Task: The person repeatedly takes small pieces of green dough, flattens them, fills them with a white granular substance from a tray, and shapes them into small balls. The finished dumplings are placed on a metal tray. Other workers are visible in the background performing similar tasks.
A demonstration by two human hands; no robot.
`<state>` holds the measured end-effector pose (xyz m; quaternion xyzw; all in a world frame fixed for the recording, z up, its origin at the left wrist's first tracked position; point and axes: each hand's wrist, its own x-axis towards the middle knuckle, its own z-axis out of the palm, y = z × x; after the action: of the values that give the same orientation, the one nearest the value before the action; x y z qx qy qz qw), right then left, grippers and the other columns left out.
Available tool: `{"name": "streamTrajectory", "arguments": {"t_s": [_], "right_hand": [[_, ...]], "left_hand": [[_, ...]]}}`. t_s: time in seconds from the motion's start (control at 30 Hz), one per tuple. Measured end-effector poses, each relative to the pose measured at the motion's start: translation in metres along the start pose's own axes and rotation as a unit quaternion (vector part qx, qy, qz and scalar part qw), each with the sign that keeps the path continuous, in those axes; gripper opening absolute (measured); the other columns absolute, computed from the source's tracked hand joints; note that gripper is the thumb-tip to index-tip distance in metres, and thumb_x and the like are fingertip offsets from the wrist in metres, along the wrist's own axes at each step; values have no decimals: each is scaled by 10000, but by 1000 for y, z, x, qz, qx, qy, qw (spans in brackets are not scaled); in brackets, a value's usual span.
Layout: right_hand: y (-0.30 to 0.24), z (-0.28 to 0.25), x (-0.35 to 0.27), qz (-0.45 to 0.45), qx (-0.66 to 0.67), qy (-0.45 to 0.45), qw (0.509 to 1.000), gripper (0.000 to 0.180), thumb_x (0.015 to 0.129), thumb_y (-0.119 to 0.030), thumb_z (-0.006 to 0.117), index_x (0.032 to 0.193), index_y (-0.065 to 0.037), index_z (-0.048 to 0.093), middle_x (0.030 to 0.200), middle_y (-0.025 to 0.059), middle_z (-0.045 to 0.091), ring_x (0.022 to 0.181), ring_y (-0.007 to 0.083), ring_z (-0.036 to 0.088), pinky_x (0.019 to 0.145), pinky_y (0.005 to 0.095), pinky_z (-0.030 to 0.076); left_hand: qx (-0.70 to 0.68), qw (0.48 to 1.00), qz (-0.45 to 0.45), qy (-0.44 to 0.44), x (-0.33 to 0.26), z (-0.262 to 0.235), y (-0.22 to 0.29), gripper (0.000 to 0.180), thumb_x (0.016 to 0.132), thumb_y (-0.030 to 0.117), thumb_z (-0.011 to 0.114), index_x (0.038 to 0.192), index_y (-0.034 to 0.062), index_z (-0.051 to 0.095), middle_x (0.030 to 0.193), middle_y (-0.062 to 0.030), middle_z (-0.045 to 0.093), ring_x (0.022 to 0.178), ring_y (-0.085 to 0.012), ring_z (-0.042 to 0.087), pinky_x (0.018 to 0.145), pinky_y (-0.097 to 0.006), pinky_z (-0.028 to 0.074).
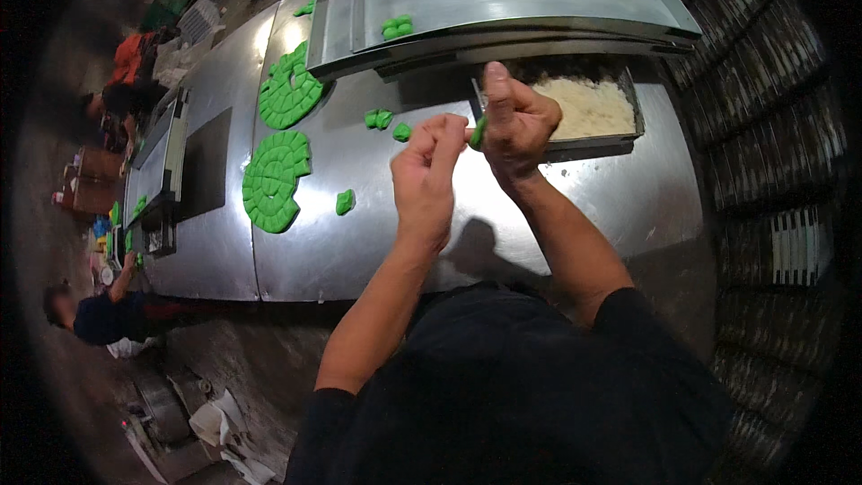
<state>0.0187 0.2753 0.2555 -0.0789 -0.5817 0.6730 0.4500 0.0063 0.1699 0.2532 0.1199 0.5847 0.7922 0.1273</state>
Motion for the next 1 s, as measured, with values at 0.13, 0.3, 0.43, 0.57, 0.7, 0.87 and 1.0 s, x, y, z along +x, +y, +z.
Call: {"name": "streamTrajectory", "arguments": {"t_s": [0.13, 0.3, 0.43, 0.57, 0.7, 0.87, 1.0], "right_hand": [[-3, -12, -26, -172, -82, -58, 980, 498, 961, -223, 646, 546, -11, 472, 488, 29, 403, 447, 107, 387, 434, 312, 329], [63, -101, -37, 362, -9, -215, 907, 250, 880, -219, 742, 857, 30, 750, 711, 6, 668, 582, 67, 539, 498, 239, 381], [133, -193, 49, -1, -430, -208, 879, 232, 840, -162, 724, 1009, -5, 744, 809, 136, 713, 671, 239, 657, 682, 372, 542], [194, -229, 99, -101, -674, -303, 666, 155, 780, -112, 679, 908, -37, 724, 836, 184, 670, 813, 375, 670, 777, 460, 545], [179, -217, 98, -49, -632, -271, 724, 161, 769, -96, 705, 922, -51, 724, 907, 175, 671, 869, 386, 662, 772, 467, 540], [202, -229, 111, 21, -586, -251, 770, 178, 789, -163, 726, 923, -45, 722, 778, 135, 673, 721, 333, 671, 699, 436, 541], [183, -226, 107, 322, -129, -148, 926, 287, 859, -310, 732, 995, -58, 726, 761, 63, 667, 657, 206, 638, 640, 344, 528]], "left_hand": [[-125, 990, -59, 29, 6, 20, 6, 471, 999, 490, 557, 673, 156, 490, 645, 36, 485, 590, -85, 455, 543, -277, 385], [-89, 952, -288, 53, 14, -26, -96, 493, 1018, 517, 481, 832, 72, 583, 803, -44, 601, 687, -144, 576, 616, -300, 481], [-1, 945, -327, 12, 8, -45, -120, 490, 1029, 452, 491, 1087, -15, 628, 985, -119, 670, 817, -173, 635, 684, -278, 510], [29, 926, -374, -45, 6, -37, -135, 421, 1035, 367, 502, 1127, -31, 608, 1033, -145, 666, 847, -186, 643, 725, -280, 539], [62, 935, -346, -50, 10, -20, -124, 321, 1018, 279, 536, 1086, -20, 630, 958, -114, 672, 834, -160, 642, 721, -274, 538], [57, 951, -286, -107, 61, 10, -128, 299, 1004, 259, 557, 1069, -20, 641, 917, -81, 663, 787, -146, 629, 676, -278, 530], [25, 954, -281, -100, 104, 56, -139, 388, 1029, 344, 514, 1092, -22, 629, 897, -76, 655, 731, -160, 625, 661, -277, 560]]}}
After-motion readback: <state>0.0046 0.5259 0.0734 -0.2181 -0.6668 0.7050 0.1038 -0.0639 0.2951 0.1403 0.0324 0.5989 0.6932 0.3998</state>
